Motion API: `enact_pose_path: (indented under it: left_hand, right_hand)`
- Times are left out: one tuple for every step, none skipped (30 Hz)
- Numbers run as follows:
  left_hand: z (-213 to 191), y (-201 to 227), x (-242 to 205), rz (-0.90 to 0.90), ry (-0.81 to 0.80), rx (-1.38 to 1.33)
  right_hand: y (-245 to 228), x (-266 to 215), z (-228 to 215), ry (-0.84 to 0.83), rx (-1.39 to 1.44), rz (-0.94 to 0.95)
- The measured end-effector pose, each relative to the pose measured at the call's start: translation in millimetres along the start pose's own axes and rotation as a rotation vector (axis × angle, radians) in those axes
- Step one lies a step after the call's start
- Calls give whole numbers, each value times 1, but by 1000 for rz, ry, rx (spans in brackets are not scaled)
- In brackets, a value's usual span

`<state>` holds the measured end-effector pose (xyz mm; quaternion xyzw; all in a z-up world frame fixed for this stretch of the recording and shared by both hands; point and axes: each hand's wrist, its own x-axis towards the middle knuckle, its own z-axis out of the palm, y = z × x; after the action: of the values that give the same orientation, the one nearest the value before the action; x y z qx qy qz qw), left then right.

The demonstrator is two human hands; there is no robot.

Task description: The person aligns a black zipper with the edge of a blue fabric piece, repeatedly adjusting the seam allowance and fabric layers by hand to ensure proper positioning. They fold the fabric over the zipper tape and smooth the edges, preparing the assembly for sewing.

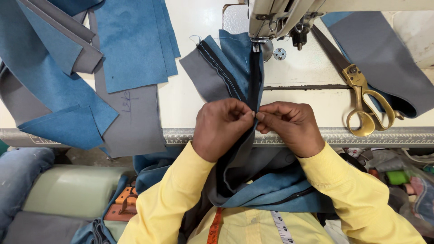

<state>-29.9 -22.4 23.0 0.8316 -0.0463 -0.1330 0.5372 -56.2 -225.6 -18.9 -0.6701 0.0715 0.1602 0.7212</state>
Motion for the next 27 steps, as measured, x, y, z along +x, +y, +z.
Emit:
enact_pose_path:
  left_hand:
    - [2,-3,3,14,1,10]
    - [4,-5,6,28,1,19]
    - [7,-8,7,41,2,27]
    - [10,-9,9,26,-12,-60]
    - [11,-11,9,12,-24,-146]
    - [11,-12,8,-2,-37,-232]
    - [9,-12,7,-5,-70,-355]
    - [5,-12,4,-8,-104,-477]
    - [1,-12,-1,-16,-140,-603]
    - [-2,-11,-4,-4,-146,-684]
    - [-6,-10,-8,9,-148,-767]
    - [-7,-8,-11,22,-150,-851]
    - [-8,-5,-13,60,-72,-614]
    - [-6,-3,-14,95,6,-377]
    - [-4,0,-15,122,88,-141]
    - [-2,1,-15,157,99,-74]
    - [0,3,-14,193,108,-7]
    - [1,4,-13,228,117,61]
    - [2,4,-10,200,107,59]
    - [2,5,-8,172,98,57]
    - [2,5,-6,142,89,55]
    - [2,5,-4,122,71,46]
    - [1,5,-2,102,58,39]
    - [1,4,1,83,45,32]
    - [2,3,2,86,52,44]
    - [3,2,2,90,60,55]
    - [6,2,5,101,71,65]
  right_hand:
    - [1,0,0,3,-9,-15]
    - [2,0,1,7,-17,-30]
    - [3,-1,2,19,-12,-18]
    - [3,-1,3,32,-6,-7]
    - [4,0,4,44,0,2]
    - [4,0,5,57,8,0]
    - [4,1,6,73,16,-3]
    - [5,2,7,89,25,-5]
    - [5,1,6,88,21,-1]
    - [5,1,6,86,17,4]
    - [5,1,5,83,10,9]
    - [5,0,4,80,9,13]
    - [4,1,4,76,8,13]
    - [3,2,5,72,7,13]
    - [3,2,6,73,-2,9]
    - [2,2,7,73,-10,4]
    - [2,1,7,75,-17,-1]
    - [2,1,8,70,-5,2]
    - [2,1,7,71,7,3]
    - [2,1,7,72,19,3]
    - [2,0,5,75,17,3]
    - [3,0,5,77,15,4]
    - [4,0,4,76,13,1]
    - [5,1,4,75,11,-11]
    - [7,1,5,74,9,-20]
    - [9,0,5,74,6,-29]
    - [10,0,5,76,3,-27]
